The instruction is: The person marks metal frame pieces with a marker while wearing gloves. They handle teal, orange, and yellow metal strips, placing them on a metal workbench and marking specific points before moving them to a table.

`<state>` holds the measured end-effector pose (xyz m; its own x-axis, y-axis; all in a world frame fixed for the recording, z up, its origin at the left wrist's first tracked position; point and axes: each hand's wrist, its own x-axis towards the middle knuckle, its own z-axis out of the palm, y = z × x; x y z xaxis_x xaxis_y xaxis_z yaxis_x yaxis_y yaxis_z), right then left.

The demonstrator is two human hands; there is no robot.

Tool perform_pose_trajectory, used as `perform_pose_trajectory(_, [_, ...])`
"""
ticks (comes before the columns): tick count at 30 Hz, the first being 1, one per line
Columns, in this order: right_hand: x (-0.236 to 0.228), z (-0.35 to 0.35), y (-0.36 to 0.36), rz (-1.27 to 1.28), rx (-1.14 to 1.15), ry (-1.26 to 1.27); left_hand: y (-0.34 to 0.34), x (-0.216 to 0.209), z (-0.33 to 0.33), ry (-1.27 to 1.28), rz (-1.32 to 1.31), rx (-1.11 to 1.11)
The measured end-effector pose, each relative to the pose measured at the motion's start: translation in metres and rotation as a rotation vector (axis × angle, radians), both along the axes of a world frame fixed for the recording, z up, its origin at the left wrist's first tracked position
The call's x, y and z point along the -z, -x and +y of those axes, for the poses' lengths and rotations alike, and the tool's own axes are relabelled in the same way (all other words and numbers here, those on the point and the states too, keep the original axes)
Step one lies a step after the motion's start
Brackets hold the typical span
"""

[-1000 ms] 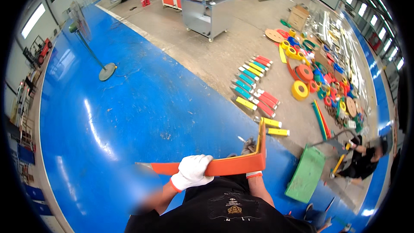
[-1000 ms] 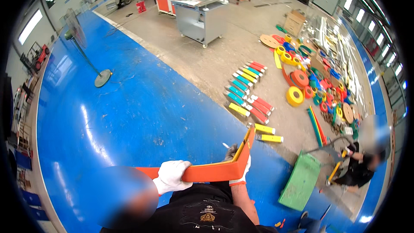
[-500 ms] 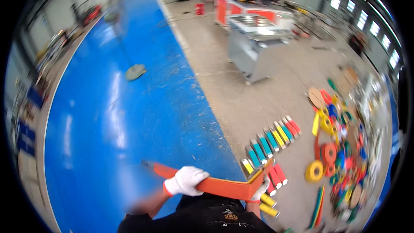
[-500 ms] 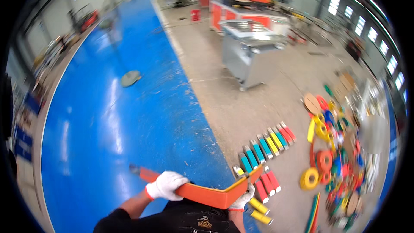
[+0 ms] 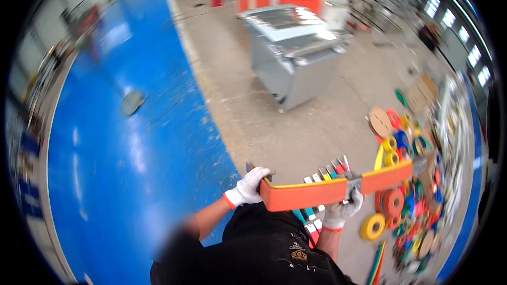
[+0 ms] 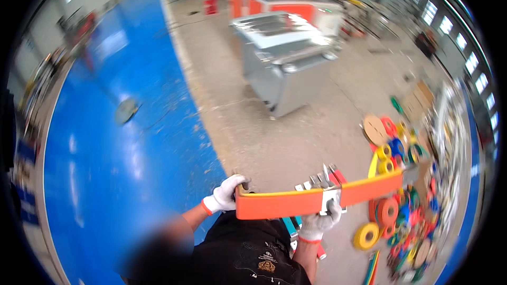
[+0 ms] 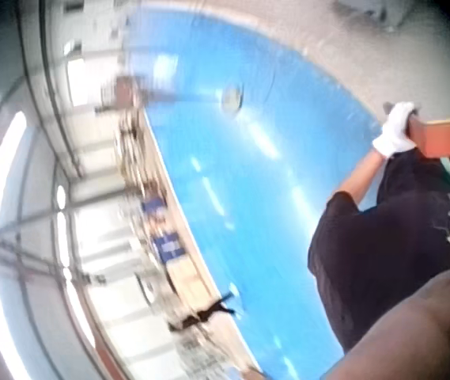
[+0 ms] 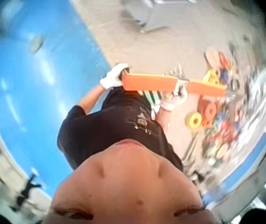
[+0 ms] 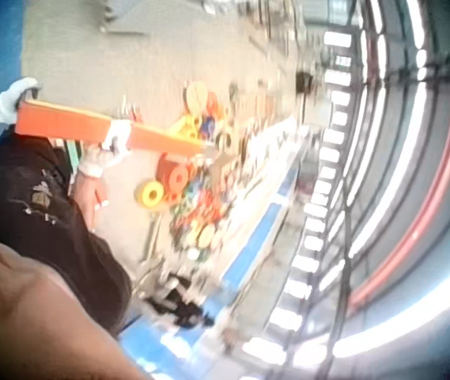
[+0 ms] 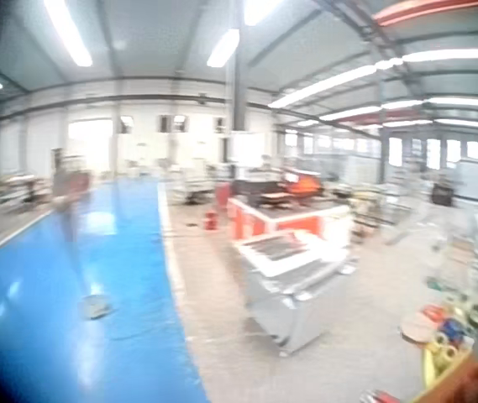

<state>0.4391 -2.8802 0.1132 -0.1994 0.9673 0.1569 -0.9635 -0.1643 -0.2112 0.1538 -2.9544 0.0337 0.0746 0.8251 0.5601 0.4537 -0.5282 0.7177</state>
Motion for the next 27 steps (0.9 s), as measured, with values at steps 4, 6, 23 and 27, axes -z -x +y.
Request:
perform_pose_trajectory(4, [-0.051, 0.115, 0.011, -0.132, 0.211, 0.006, -0.036, -0.039, 0.135, -0.148, -0.214, 0.086])
perform_pose_trajectory(6, [-0.068, 0.182, 0.008, -0.239, 0.379, 0.000, -0.038, -0.068, 0.214, -0.216, -0.079, 0.118])
perform_pose_trajectory(23, [-0.072, 0.757, -0.144, -0.838, 0.291, -0.267, -0.261, -0.046, 0.811, 0.223, -0.063, 0.204])
perform_pose_trajectory(27, [-0.067, 0.897, -0.155, -1.022, 0.299, -0.272, -0.287, -0.030, 0.947, 0.207, -0.257, 0.235])
